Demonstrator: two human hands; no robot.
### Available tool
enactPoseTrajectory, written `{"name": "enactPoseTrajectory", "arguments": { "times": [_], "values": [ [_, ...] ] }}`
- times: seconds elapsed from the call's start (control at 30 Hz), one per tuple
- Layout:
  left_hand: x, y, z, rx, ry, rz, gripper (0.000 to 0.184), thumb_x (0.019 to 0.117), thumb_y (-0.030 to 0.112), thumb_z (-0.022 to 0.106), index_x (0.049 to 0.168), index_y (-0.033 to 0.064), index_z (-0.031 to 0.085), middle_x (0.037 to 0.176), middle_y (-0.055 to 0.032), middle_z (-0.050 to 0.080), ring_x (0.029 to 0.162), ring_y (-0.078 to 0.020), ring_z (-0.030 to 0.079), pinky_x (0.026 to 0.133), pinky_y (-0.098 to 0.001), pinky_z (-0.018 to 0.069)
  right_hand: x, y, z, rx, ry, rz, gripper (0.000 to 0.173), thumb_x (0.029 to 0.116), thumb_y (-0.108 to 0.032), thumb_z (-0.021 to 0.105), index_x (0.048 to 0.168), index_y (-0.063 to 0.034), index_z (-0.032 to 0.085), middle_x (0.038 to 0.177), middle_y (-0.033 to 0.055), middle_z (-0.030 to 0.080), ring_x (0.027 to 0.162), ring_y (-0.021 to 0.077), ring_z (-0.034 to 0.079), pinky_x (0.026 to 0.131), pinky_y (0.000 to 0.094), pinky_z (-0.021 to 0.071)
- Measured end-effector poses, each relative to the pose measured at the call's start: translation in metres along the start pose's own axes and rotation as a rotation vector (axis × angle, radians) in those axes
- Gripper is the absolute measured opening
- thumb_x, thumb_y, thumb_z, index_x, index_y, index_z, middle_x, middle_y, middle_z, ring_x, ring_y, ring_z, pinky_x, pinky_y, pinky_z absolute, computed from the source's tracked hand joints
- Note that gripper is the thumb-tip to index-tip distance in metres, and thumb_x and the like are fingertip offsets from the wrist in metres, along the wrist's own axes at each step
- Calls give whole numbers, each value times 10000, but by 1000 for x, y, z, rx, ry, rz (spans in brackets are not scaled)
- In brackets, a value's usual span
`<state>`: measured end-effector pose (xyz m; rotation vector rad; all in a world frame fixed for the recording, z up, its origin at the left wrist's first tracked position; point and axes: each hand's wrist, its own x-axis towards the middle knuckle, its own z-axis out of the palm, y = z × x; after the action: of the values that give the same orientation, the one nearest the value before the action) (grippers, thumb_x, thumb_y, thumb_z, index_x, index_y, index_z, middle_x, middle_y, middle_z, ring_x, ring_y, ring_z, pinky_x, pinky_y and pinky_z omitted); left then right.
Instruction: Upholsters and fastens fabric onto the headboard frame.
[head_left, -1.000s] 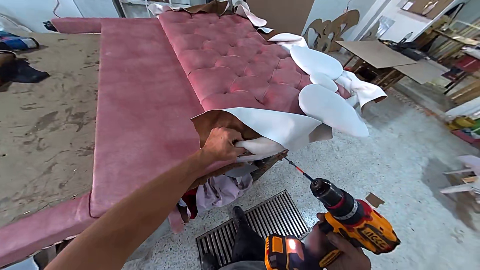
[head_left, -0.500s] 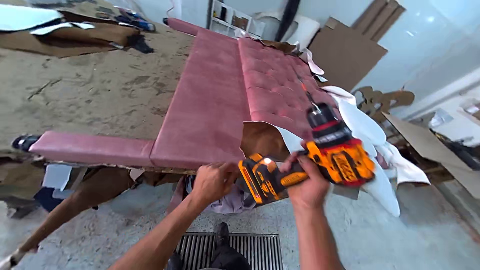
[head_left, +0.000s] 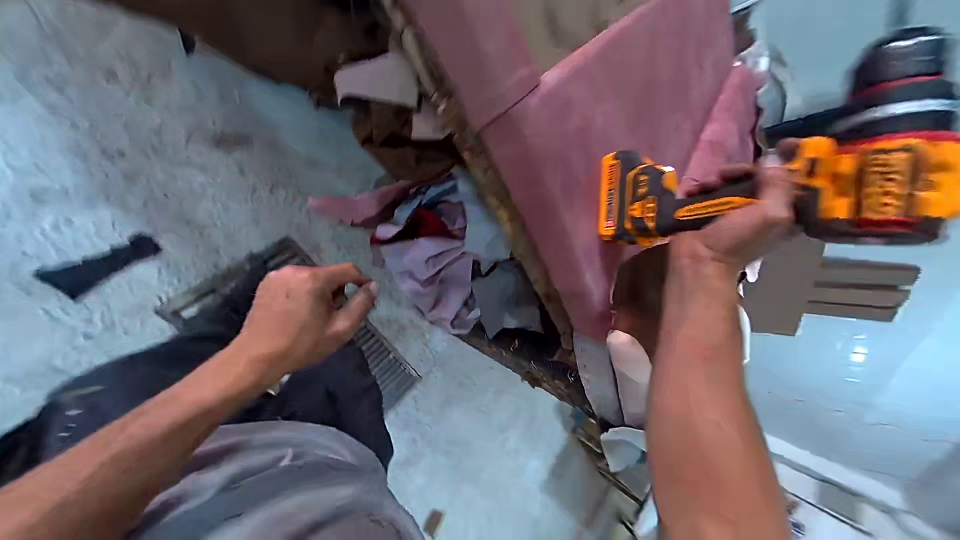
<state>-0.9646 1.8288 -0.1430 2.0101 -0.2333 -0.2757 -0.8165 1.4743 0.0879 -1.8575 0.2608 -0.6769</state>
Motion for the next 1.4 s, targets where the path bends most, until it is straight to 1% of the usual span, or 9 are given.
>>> {"name": "enactPoseTrajectory", "arguments": {
  "times": [0.23,0.37,0.53,0.6,0.73,0.93,1.1,1.27,1.4],
  "values": [
    [-47,-70,72,-124,-148,-206,342,954,469,489,877,233,726,560,63,540,478,-146,524,451,-461,430,8,0,-29,-198,-138,69,382,1123,-301,211,1272,-104,501,887,59,665,807,200,694,801,397,605],
    [-85,-116,123,-146,-99,-209,376,997,548,467,937,283,728,573,89,532,458,-112,496,416,-432,426,7,-4,-62,-336,-276,66,423,1121,-311,209,1349,-83,483,1179,121,655,1075,258,668,942,460,560],
    [-81,-109,137,-201,-183,-295,395,963,552,458,874,268,718,555,65,497,480,-142,485,456,-464,409,-82,-28,-121,-926,-412,-65,494,1092,-341,350,1483,-41,375,1345,-6,611,1212,132,612,1006,379,532],
    [-74,-93,146,-275,-193,-301,452,965,577,455,872,226,726,518,62,441,444,-130,406,440,-441,359,-129,-27,-140,-1181,-573,-159,572,1031,-343,535,1460,14,412,1390,24,582,1262,92,566,1021,322,513],
    [-49,-41,156,-246,-249,-200,394,946,498,451,822,243,726,517,83,463,441,-117,445,429,-424,361,-174,9,-182,-1553,-575,-370,737,874,-384,743,1325,160,533,1290,346,552,1238,339,546,1092,391,429],
    [-48,6,178,-235,-312,-62,306,927,439,486,826,278,725,544,121,517,460,-74,506,416,-374,411,-167,35,-211,-1385,-510,-516,552,901,-332,716,1227,103,616,1210,248,571,1187,225,555,1068,295,434],
    [-16,112,175,-224,-238,271,249,968,388,606,968,196,764,793,29,714,707,-158,708,583,-424,592,-166,34,-217,-1280,-394,-481,616,811,-409,792,1195,52,656,1159,239,663,1147,299,617,1035,407,480],
    [61,222,180,-97,-229,706,209,950,293,695,1144,216,711,733,-3,670,655,-205,674,543,-413,533,-153,36,-218,-1060,-359,-423,304,830,-312,740,943,-29,752,961,120,724,1015,222,662,936,367,515],
    [105,253,186,109,-406,840,281,963,299,671,1230,234,734,902,-73,742,793,-291,706,654,-512,542,-147,40,-219,-944,-340,-365,215,820,-239,729,886,-36,752,896,106,682,937,249,635,847,412,508]
  ]
}}
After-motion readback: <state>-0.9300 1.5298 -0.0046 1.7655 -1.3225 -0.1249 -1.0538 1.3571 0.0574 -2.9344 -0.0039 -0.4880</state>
